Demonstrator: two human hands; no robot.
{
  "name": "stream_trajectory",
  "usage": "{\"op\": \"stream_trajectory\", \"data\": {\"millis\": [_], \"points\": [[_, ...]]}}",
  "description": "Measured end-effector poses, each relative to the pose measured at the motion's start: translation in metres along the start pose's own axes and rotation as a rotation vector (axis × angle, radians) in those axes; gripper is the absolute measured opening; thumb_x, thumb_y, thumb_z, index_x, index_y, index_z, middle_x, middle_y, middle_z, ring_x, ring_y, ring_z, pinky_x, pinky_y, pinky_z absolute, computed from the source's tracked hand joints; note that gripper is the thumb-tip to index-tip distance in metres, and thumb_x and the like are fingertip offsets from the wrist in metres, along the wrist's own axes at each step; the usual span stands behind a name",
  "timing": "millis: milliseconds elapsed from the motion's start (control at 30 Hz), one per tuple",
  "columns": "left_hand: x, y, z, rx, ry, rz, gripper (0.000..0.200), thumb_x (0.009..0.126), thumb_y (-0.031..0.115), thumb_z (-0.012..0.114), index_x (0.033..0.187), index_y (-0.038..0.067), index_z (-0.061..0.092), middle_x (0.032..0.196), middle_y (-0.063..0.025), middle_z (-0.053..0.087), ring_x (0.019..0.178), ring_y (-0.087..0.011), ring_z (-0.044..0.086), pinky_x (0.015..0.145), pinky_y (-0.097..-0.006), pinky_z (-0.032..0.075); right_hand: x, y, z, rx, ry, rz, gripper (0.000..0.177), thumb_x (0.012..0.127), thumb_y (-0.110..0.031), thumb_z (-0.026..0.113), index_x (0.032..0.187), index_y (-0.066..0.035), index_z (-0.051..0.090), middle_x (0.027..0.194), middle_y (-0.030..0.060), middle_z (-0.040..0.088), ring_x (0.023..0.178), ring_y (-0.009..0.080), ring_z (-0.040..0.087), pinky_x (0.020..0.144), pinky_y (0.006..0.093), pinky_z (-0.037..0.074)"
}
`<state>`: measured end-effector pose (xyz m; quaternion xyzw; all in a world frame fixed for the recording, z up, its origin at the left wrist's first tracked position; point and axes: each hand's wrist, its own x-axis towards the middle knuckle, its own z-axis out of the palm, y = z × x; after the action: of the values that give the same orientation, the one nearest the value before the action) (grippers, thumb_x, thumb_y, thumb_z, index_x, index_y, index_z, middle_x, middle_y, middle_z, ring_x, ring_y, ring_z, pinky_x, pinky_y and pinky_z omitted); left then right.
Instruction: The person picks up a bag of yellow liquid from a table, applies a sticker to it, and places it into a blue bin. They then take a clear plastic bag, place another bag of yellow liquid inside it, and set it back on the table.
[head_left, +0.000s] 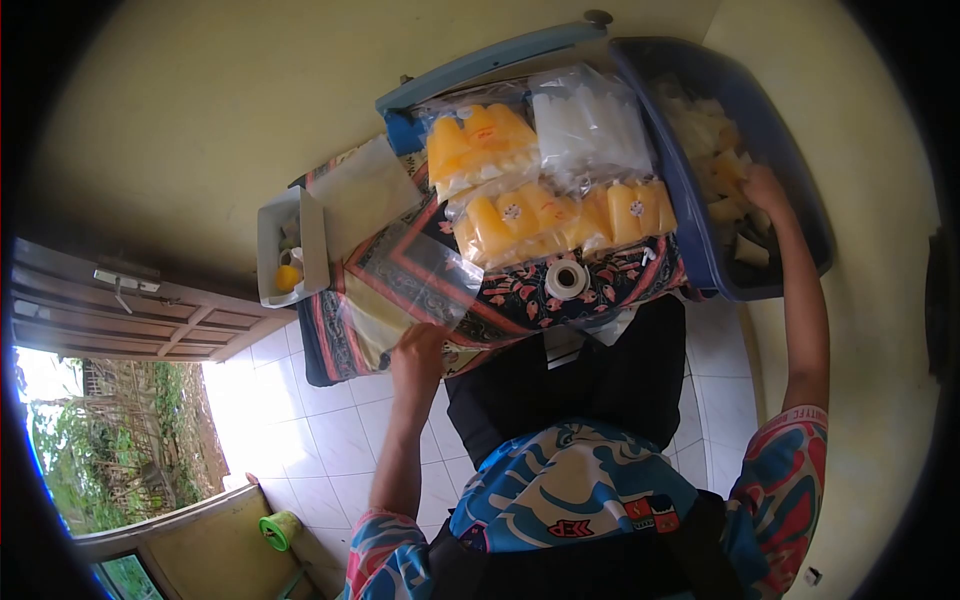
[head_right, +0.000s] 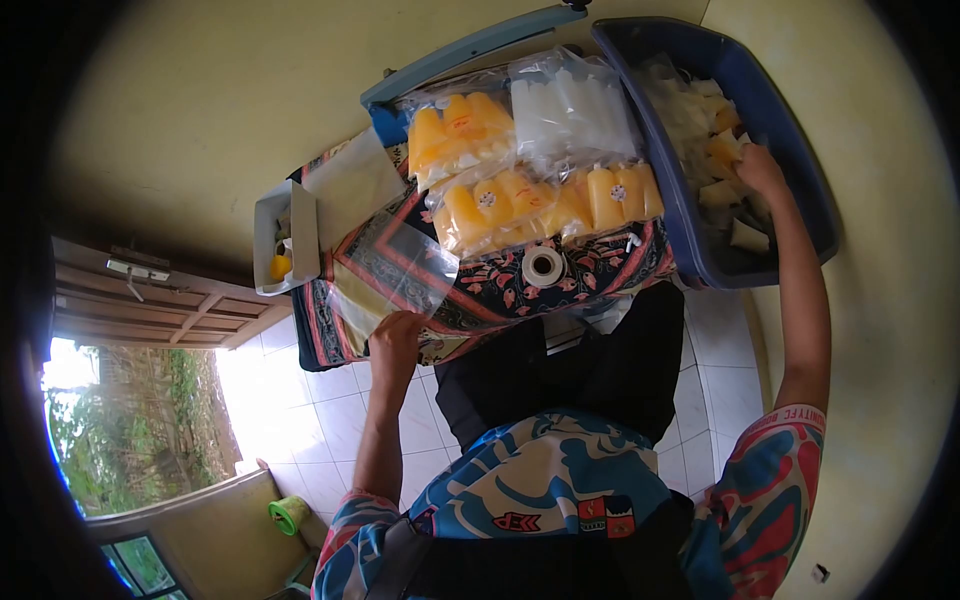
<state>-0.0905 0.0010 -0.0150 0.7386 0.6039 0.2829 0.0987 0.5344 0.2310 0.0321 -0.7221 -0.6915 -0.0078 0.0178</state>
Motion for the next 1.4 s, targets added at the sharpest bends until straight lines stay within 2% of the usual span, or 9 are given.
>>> {"op": "stream_trajectory", "data": {"millis": [300,533,733,800,833,867,1000,1100,1400], "points": [[0.002,-0.003,-0.003,-0.316,-0.046,-0.324,0.011,0.079,0.001,0.066,0.089,-0.001,0.07,0.078,-0.0143,0.069,0.071,-0.0253,0.07,0.067,-0.0335,0.053,-0.005,-0.016,-0.017,0.189,-0.05,0.104,0.025,0.079,-0.015,0.063,0.088,0.008,0.063,0.087,0.0292,0.065,0.087,0.0412,0.066,0.078,0.0462,0.051],[0.006,-0.006,-0.008,-0.357,-0.108,-0.45,0.018,0.074,-0.002,0.073,0.092,0.0,0.073,0.075,-0.0091,0.069,0.071,-0.0157,0.066,0.068,-0.0288,0.051,-0.009,-0.012,-0.047,0.297,0.069,0.195,0.024,0.09,-0.018,0.063,0.096,0.004,0.061,0.081,0.0142,0.066,0.075,0.0198,0.068,0.067,0.036,0.053],[0.011,-0.005,-0.019,-0.375,0.022,-0.323,0.013,0.066,0.0,0.08,0.077,0.001,0.073,0.067,-0.0069,0.06,0.058,-0.0164,0.055,0.055,-0.0303,0.043,-0.082,-0.094,-0.097,0.88,0.221,-0.196,0.029,0.096,-0.018,0.06,0.117,0.001,0.057,0.1,0.0047,0.064,0.092,0.0102,0.059,0.082,0.0297,0.051],[0.015,-0.003,-0.026,-0.367,0.001,-0.35,0.014,0.065,0.001,0.08,0.077,0.001,0.073,0.068,-0.0064,0.06,0.06,-0.0162,0.056,0.057,-0.0303,0.044,-0.119,-0.143,-0.083,0.945,0.081,-0.265,0.038,0.093,-0.011,0.064,0.127,0.001,0.054,0.117,0.0099,0.062,0.1,0.0166,0.061,0.092,0.0309,0.048],[0.016,-0.002,-0.029,-0.363,-0.013,-0.361,0.015,0.065,0.001,0.081,0.077,0.002,0.073,0.069,-0.0062,0.06,0.061,-0.016,0.057,0.058,-0.0303,0.044,-0.137,-0.189,-0.091,0.919,0.049,-0.566,0.041,0.088,0.003,0.061,0.128,-0.002,0.054,0.123,0.0116,0.061,0.108,0.0203,0.061,0.092,0.0328,0.05],[0.018,0.0,-0.031,-0.373,-0.02,-0.326,0.014,0.065,0.001,0.081,0.077,0.001,0.072,0.071,-0.0062,0.061,0.063,-0.0164,0.057,0.059,-0.0306,0.045,-0.148,-0.228,-0.1,0.978,-0.254,-0.64,0.048,0.081,0.014,0.057,0.126,-0.004,0.055,0.123,0.0119,0.06,0.115,0.0223,0.059,0.092,0.0344,0.051],[0.024,0.009,-0.039,-0.383,-0.064,-0.236,0.016,0.066,0.002,0.081,0.077,0.0,0.07,0.082,-0.0072,0.066,0.073,-0.0162,0.062,0.067,-0.03,0.048,-0.176,-0.333,-0.034,0.799,-0.117,-1.203,0.025,0.078,0.008,0.057,0.102,0.001,0.057,0.139,0.0152,0.05,0.114,0.0308,0.06,0.092,0.0381,0.053],[0.023,0.012,-0.041,-0.428,-0.091,-0.225,0.016,0.068,0.003,0.081,0.079,-0.001,0.07,0.087,-0.0086,0.069,0.079,-0.0186,0.064,0.071,-0.0307,0.05,-0.191,-0.373,-0.009,0.759,-0.334,-1.209,0.016,0.084,0.0,0.057,0.099,0.003,0.058,0.143,0.0159,0.046,0.111,0.0324,0.062,0.086,0.0383,0.055],[0.016,0.005,-0.046,-0.558,-0.179,-0.285,0.011,0.071,0.001,0.078,0.077,0.001,0.068,0.084,-0.006,0.069,0.078,-0.0138,0.065,0.071,-0.0282,0.05,-0.197,-0.389,0.011,0.714,-0.238,-1.173,0.021,0.087,-0.005,0.057,0.107,0.003,0.056,0.132,0.019,0.052,0.11,0.0342,0.061,0.086,0.0403,0.055]]}}
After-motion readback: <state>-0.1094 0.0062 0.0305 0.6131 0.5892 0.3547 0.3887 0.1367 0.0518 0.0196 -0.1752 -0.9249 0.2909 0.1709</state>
